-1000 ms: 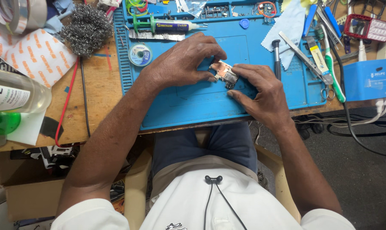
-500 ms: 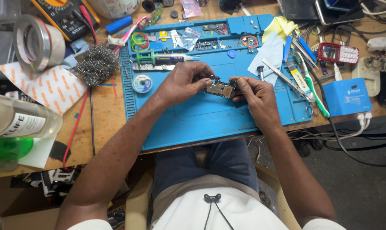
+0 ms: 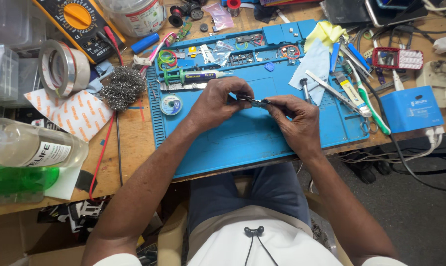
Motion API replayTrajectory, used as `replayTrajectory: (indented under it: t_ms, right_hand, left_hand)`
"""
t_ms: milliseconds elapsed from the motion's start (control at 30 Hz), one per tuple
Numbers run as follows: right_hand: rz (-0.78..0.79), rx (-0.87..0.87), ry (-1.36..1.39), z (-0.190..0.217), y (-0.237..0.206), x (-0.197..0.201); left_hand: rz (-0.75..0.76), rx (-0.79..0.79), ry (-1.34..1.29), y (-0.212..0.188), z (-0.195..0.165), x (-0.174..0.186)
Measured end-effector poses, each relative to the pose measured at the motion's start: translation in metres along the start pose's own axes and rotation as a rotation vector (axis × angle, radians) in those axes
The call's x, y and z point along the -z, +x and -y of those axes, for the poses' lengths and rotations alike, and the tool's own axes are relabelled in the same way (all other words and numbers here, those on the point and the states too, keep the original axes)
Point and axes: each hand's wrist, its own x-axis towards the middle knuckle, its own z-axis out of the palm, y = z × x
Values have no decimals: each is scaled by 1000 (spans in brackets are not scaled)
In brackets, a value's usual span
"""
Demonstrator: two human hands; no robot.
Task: The person removes a battery from a disassembled smartphone, then uses a syringe to apply adhesive to a metal jig. They place the motherboard into the jig and press it into place. The person then picks up a metal spatula and wipes the work surface.
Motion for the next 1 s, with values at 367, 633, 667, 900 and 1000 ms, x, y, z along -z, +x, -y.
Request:
replayTrajectory:
  t_ms: [367,633,667,900,1000]
  right_hand:
    - [39,272,-326,13,1,0]
    - [74,459,-533,12,-1,-1]
    - [75,479,-552,11,0,-2]
    - [83,449,-521,11,0,-4]
    - [92,427,-502,12,-1,-3]
  left_hand:
    - [-21,-181,311,-5,3,-5]
    - [-1,-221,345,-4,15,-6]
    - [-1,-223,345,-4,17,-6]
    - [-22,-236,354,-5,18,-5]
    - [-7,-219,339,-5,18,-4]
